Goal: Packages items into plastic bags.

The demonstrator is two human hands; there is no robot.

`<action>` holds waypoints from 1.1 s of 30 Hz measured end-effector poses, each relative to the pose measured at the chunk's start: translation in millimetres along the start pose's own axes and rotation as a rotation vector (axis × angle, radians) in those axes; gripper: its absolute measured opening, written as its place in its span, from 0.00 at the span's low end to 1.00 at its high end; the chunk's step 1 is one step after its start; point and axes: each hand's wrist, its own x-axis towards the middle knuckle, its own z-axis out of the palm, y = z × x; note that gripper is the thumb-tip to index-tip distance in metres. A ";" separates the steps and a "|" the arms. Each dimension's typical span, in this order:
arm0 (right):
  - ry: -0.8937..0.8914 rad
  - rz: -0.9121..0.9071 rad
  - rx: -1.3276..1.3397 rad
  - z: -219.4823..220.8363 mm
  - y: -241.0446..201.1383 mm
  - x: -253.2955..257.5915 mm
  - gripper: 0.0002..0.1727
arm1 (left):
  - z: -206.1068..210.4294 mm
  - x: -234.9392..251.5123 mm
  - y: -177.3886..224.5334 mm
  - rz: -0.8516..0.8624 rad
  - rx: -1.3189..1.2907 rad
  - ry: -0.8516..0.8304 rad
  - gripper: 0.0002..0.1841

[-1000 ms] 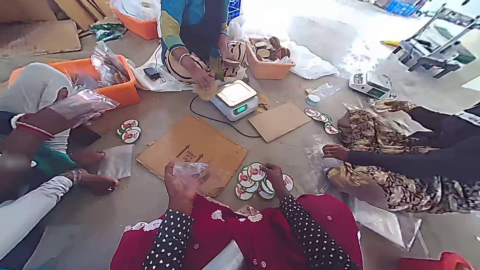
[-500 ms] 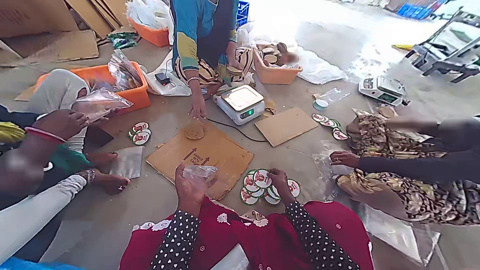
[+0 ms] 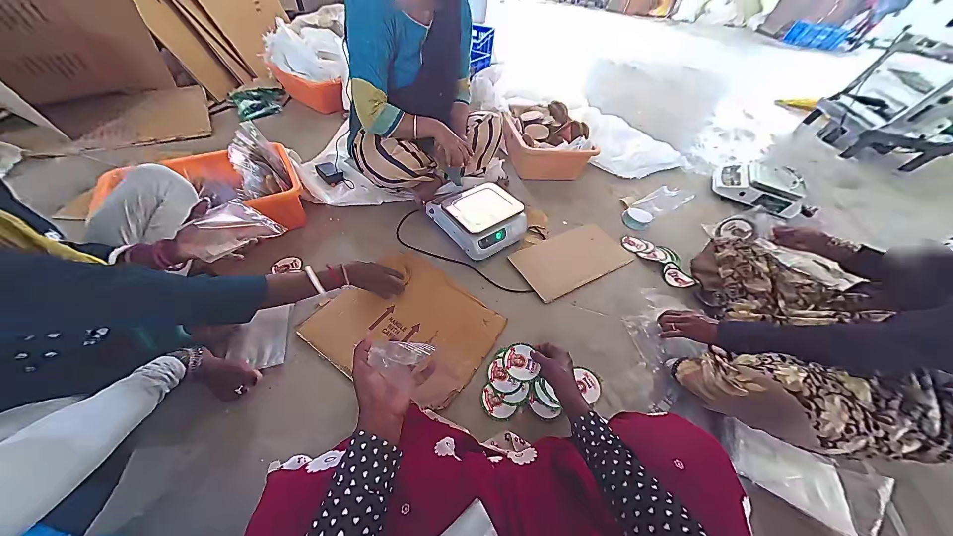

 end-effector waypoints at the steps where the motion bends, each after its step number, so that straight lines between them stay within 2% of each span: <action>1: -0.002 -0.002 -0.003 0.7 1.2 1.3 0.12 | -0.5 -0.3 -0.4 0.002 0.000 0.000 0.31; 27: 0.011 -0.046 0.039 7.1 9.2 5.4 0.12 | -3.5 2.6 -5.8 0.043 -0.022 0.028 0.30; 33: -0.012 -0.127 0.010 8.8 16.6 6.9 0.14 | -3.4 -2.9 -4.9 0.072 -0.007 0.014 0.31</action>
